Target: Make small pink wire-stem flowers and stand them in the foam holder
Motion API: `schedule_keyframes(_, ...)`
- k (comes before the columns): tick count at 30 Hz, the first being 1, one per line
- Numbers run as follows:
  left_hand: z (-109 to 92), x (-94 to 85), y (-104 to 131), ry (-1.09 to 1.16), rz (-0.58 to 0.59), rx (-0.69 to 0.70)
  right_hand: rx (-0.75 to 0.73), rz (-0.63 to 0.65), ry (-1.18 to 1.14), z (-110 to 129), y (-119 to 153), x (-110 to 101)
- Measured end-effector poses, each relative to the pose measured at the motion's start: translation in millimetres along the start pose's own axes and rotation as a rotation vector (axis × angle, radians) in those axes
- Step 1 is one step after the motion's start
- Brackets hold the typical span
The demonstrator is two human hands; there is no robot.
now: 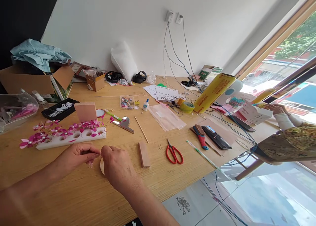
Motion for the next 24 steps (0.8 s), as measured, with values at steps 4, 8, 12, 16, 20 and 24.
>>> schedule_keyframes(4,-5,-5.3,-1,-0.083,-0.048,0.093,0.150,0.045,-0.137,-10,-4,1)
schedule_keyframes(8,3,-7.3,-2,-0.020,-0.041,0.001,0.270,0.097,-0.082,-29,-8,-6)
schedule_keyframes(12,18,-11.0,-1,0.228,-0.060,-0.187,0.171,-0.143,0.069,-26,-3,-36)
schedule_keyframes(16,22,-5.7,4,0.359,-0.007,-0.254,-0.234,-0.241,0.073,18,14,-38)
schedule_keyframes(20,23,6.1,9,0.465,0.073,-0.320,-0.353,-0.085,0.196,29,16,-14)
schedule_keyframes(24,23,10.3,13,0.480,0.087,-0.340,-0.372,-0.046,0.237,20,13,-6)
Point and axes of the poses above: each hand's wrist, its own y-axis away from the middle knuckle, its own x-axis out of the palm, z = x × y, the point moved 8 cm from there along -y, towards the middle knuckle, and after that the axes turned 3 degrees about -z, right-handed, at the moved point
